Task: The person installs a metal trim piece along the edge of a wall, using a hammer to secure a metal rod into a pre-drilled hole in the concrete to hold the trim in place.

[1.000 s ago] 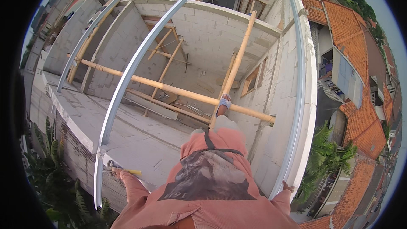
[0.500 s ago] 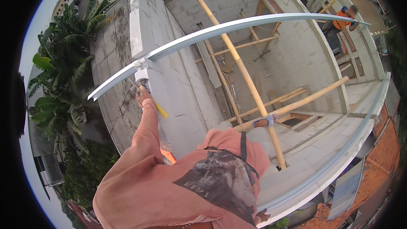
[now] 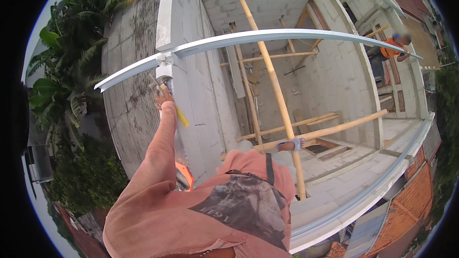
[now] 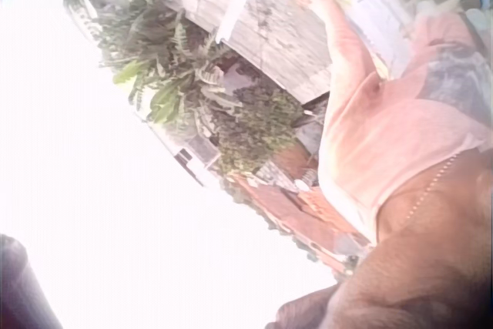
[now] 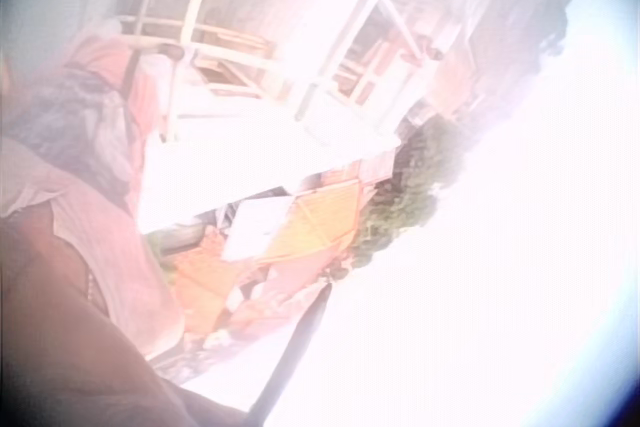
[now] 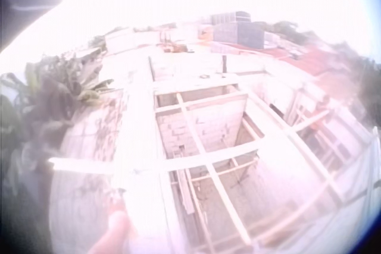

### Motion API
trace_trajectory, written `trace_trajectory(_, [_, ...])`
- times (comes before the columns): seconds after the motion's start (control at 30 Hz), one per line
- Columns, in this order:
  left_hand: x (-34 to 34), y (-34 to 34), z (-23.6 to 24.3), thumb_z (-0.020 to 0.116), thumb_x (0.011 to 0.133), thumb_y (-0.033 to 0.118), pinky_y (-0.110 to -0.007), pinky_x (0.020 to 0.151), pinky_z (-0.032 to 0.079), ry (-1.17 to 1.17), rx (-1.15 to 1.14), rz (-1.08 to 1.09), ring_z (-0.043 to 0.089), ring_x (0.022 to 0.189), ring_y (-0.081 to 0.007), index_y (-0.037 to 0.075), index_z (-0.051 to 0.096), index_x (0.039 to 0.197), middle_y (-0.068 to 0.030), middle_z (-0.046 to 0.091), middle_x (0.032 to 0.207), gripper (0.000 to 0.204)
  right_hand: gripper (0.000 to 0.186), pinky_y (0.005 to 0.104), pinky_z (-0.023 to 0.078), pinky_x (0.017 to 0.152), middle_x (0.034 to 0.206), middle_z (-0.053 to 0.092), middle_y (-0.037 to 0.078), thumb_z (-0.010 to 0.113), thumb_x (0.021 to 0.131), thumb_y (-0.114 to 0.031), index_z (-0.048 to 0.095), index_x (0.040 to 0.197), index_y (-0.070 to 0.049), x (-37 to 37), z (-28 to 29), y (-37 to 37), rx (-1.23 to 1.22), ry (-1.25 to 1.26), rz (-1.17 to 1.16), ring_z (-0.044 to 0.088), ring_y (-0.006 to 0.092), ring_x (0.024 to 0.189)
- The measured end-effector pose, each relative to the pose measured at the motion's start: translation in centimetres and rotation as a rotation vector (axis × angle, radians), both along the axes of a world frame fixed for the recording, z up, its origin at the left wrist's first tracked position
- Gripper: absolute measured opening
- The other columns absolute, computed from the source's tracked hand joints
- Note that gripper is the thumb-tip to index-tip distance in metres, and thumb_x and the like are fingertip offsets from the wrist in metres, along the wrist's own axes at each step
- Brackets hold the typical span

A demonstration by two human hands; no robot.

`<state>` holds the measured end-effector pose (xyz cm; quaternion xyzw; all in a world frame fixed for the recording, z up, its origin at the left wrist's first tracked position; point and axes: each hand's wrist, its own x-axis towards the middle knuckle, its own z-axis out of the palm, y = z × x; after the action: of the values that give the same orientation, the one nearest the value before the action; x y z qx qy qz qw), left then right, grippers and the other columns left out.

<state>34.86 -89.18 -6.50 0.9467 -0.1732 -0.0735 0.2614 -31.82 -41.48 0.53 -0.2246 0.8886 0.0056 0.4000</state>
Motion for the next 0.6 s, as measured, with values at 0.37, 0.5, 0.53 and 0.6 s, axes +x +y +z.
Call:
trace_trajectory(0.37, [-1.2, -0.2, 1.8, 0.035, 0.096, 0.064, -0.050, 0.116, 0.011, -0.008, 0.025, -0.037, 0.034, 0.138, -0.0137, 0.013, 0.077, 0.101, -0.0045, 0.039, 0.149, 0.066, 0.068, 0.0482, 0.051, 0.086, 0.116, 0.064, 0.019, 0.052, 0.096, -0.019, 0.020, 0.156, -0.016, 14.9, 18.0, -39.7, -0.852, -0.239, 1.003, 0.062, 0.0392, 0.103])
trace_trajectory(0.5, [-4.3, -1.5, 2.3, 0.035, 0.095, 0.068, -0.049, 0.117, 0.009, 0.009, -0.001, -0.026, 0.035, 0.137, -0.0122, 0.011, 0.074, 0.108, -0.0016, 0.039, 0.148, 0.070, 0.076, 0.0484, 0.052, 0.085, 0.108, 0.068, 0.020, 0.052, 0.098, -0.034, 0.007, 0.157, -0.018, 25.1, 25.9, -48.7, -0.663, -0.233, 1.380, 0.064, 0.0426, 0.098])
trace_trajectory(0.53, [-4.2, -1.7, 2.0, 0.035, 0.095, 0.068, -0.049, 0.117, 0.009, 0.014, -0.006, -0.039, 0.035, 0.137, -0.0122, 0.011, 0.074, 0.108, -0.0016, 0.039, 0.148, 0.070, 0.075, 0.0483, 0.052, 0.086, 0.106, 0.069, 0.020, 0.051, 0.098, -0.035, 0.008, 0.157, -0.017, 27.1, 27.8, -50.4, -0.580, -0.215, 1.463, 0.064, 0.0420, 0.098])
trace_trajectory(0.6, [-2.6, -1.1, 1.1, 0.034, 0.094, 0.069, -0.049, 0.117, 0.009, 0.074, -0.059, -0.030, 0.035, 0.137, -0.0106, 0.010, 0.075, 0.105, 0.0003, 0.039, 0.148, 0.073, 0.075, 0.0467, 0.054, 0.089, 0.105, 0.070, 0.020, 0.052, 0.098, -0.036, 0.010, 0.156, -0.016, 30.2, 29.4, -52.8, -0.676, -0.047, 1.593, 0.066, 0.0403, 0.097])
